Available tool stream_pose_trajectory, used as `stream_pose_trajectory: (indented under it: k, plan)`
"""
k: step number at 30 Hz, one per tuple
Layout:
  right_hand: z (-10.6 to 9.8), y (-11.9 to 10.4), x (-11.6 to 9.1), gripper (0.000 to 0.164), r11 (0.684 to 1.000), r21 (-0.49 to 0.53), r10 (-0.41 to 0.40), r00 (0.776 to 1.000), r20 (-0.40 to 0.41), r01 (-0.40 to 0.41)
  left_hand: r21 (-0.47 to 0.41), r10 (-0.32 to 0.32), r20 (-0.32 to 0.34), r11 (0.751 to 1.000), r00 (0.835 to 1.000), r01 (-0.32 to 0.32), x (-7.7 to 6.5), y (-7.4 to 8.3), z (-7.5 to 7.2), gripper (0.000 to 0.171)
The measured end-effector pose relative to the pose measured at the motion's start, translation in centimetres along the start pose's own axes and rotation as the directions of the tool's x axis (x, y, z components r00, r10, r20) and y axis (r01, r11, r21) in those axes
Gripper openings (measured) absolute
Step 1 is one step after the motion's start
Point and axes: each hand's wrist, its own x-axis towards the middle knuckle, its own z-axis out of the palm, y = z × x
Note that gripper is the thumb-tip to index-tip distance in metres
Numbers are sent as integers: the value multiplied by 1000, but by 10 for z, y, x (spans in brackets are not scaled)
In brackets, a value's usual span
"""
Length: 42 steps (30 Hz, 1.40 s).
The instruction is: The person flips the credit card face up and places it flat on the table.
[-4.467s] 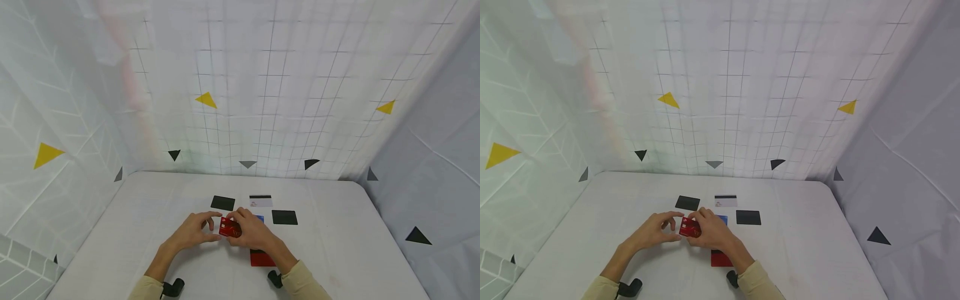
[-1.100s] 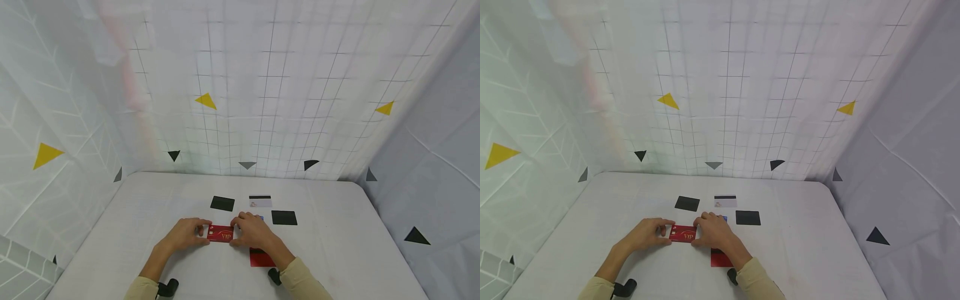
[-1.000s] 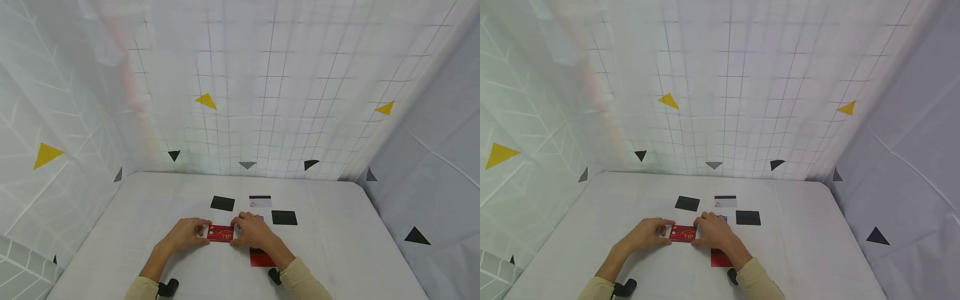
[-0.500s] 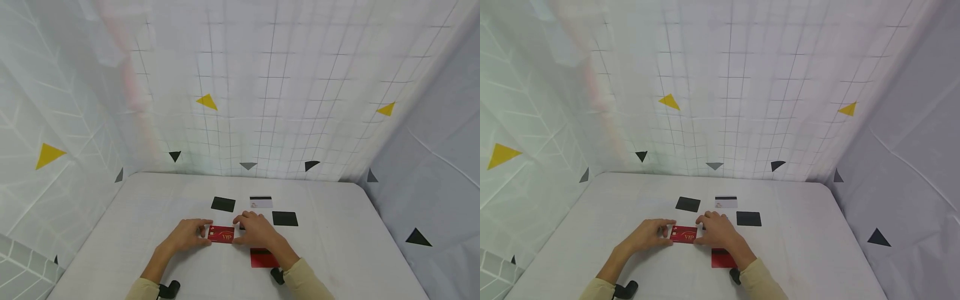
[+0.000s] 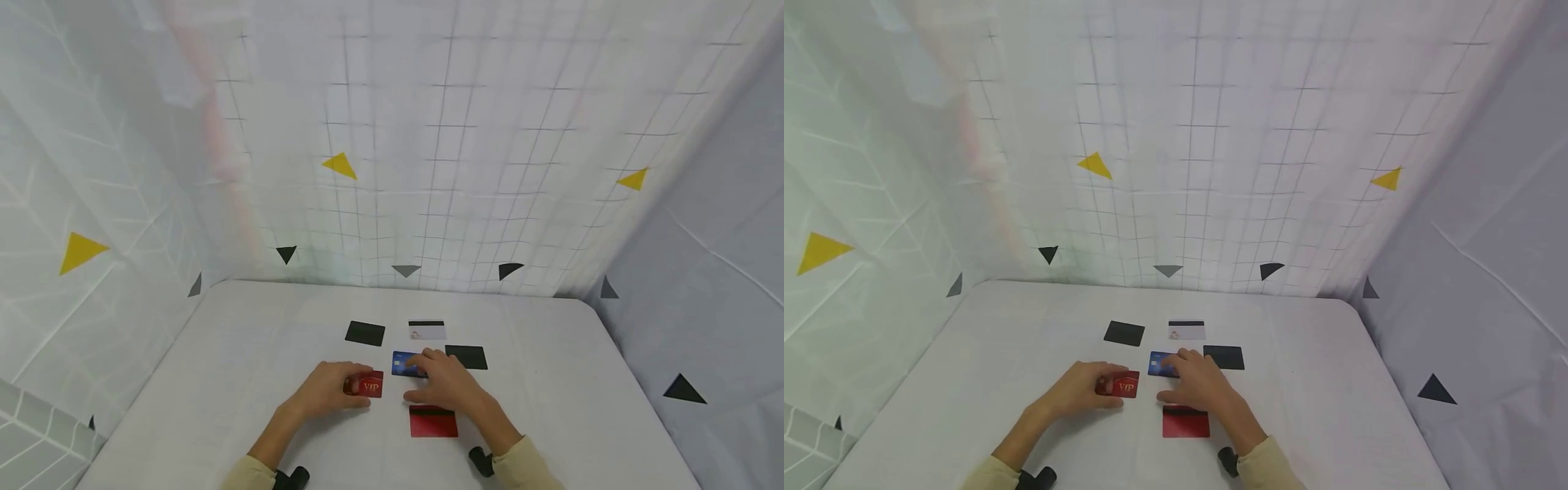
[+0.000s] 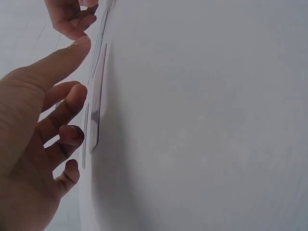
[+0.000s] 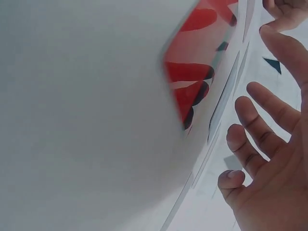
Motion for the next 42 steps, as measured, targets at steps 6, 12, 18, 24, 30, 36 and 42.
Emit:
stream_pose_trajectory:
  k: [6, 12, 18, 24, 30, 36, 42]
  plan:
    - [-7, 15, -17, 60, 999, -14, 44, 999, -6, -44, 47, 23, 14, 999, 1000, -24, 9, 21, 14, 57]
    - [-10, 32, -35, 54, 998, -18, 57, 998, -30, -58, 80, 73, -20, 994, 997, -71, 17, 44, 27, 54]
    - [-7, 39, -45, 60, 995, 12, 100, 995, -18, -99, 144, 25, -4, 989, 1000, -24, 18, 62, 40, 56]
    - [-6, 41, -54, 63, 992, 33, 125, 992, 18, -125, 158, -8, 11, 987, 1000, 7, 19, 71, 47, 58]
    - [-6, 44, -65, 62, 997, 31, 70, 997, 39, -71, 183, -5, 41, 983, 999, -3, 18, 75, 51, 62]
    - [-4, 47, -69, 62, 996, 54, 73, 993, 94, -78, 207, 0, 61, 978, 998, -13, 18, 78, 53, 63]
    - [-2, 47, -69, 52, 996, 56, 57, 994, 96, -63, 226, 5, 59, 974, 998, -18, 18, 79, 54, 60]
